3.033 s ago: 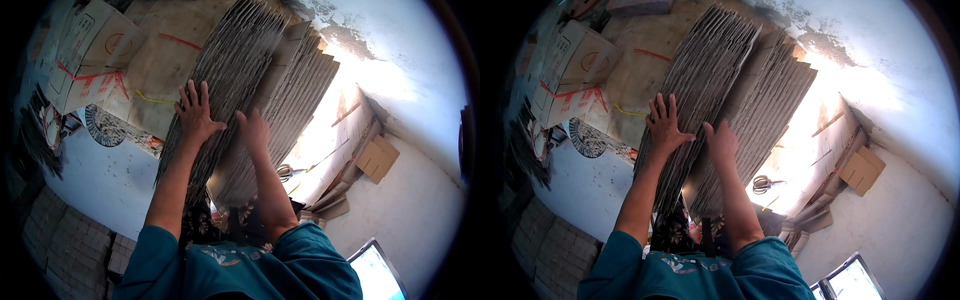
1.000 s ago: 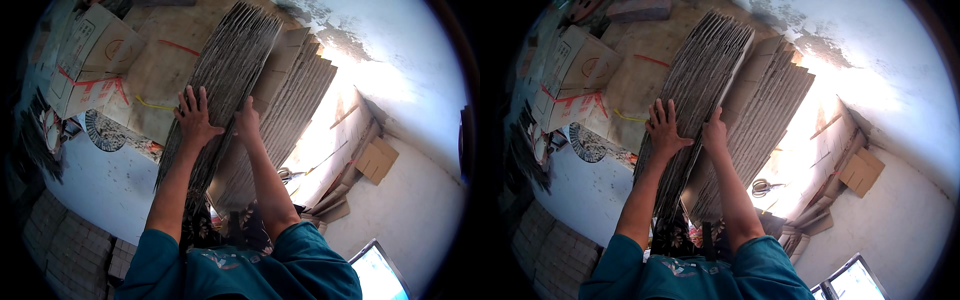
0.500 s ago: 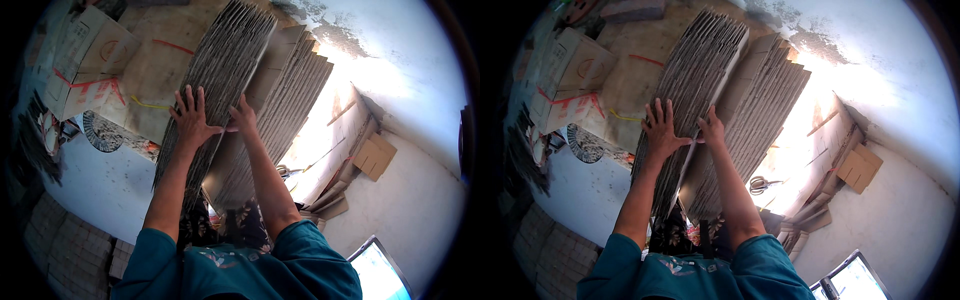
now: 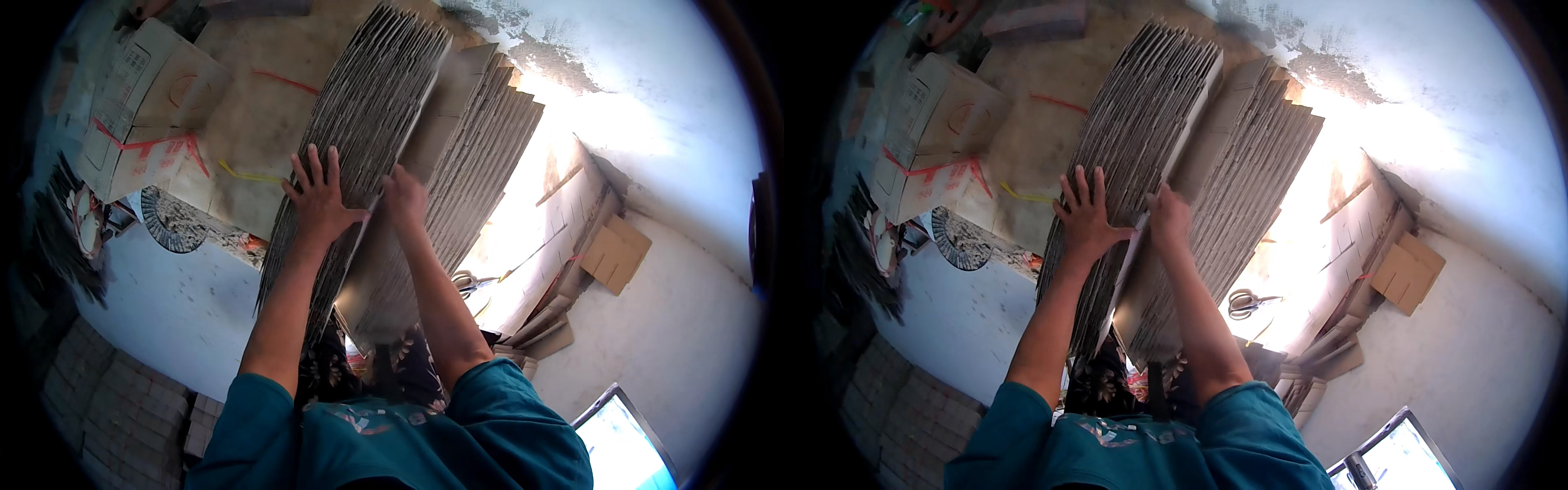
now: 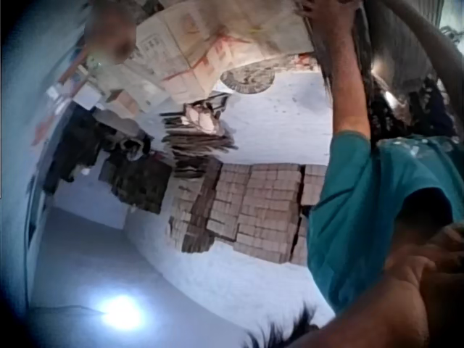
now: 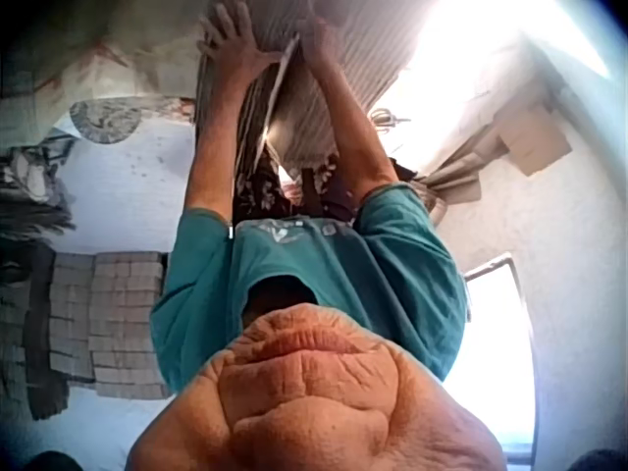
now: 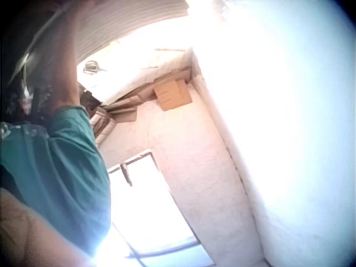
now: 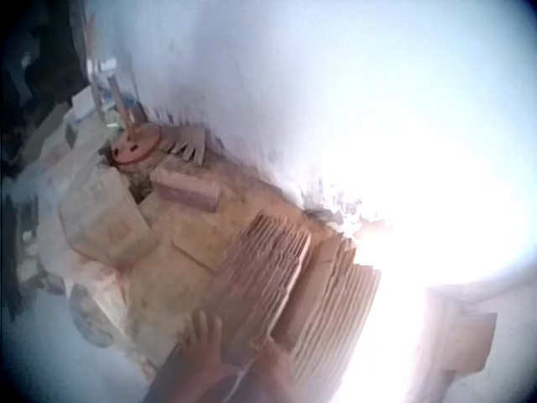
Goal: The person aligns a stack of flat cardboard sheets on a table, then ties the bundle with red and yellow plastic straps. The person places the tied bundle on the floor and walks to collect more straps.
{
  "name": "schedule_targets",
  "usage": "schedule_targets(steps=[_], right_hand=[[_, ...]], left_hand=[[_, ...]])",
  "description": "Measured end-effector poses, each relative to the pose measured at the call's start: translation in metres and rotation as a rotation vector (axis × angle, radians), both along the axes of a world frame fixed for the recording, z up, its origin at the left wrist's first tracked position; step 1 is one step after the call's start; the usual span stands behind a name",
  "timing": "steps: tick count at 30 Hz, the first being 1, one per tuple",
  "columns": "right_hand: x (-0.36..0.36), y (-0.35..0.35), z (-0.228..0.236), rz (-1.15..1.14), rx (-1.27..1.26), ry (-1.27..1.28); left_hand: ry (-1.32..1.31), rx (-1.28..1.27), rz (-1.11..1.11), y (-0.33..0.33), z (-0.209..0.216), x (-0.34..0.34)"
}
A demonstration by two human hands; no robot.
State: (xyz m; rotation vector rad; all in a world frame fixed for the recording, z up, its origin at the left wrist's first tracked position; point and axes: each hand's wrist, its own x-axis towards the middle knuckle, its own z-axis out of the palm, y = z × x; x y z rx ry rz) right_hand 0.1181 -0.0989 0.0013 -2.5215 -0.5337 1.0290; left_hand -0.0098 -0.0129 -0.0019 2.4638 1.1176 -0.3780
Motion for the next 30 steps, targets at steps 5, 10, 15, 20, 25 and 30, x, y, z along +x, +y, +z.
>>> schedule_targets(steps=[5,10,15,20,25,30], right_hand=[[0.007,-0.035,-0.003,-0.051,-0.071,-0.582],[-0.001,-0.037,-0.014,0.058,-0.321,-0.458],[-0.006,-0.029,-0.014,0.144,-0.249,-0.503],[-0.005,-0.025,-0.013,0.170,-0.176,-0.442],[-0.004,-0.018,-0.010,-0.051,0.082,-0.412],[0.004,-0.018,-0.010,-0.144,-0.041,-0.210]], left_hand=[[0.010,-0.032,0.016,0.001,0.005,0.004],[0.022,-0.054,0.016,0.002,0.006,0.007],[-0.005,-0.038,0.032,0.001,0.002,0.005],[0.003,-0.054,0.028,0.001,0.004,0.006],[-0.014,-0.058,0.031,0.001,0.006,0.005],[-0.016,-0.060,0.036,0.002,0.006,0.005]])
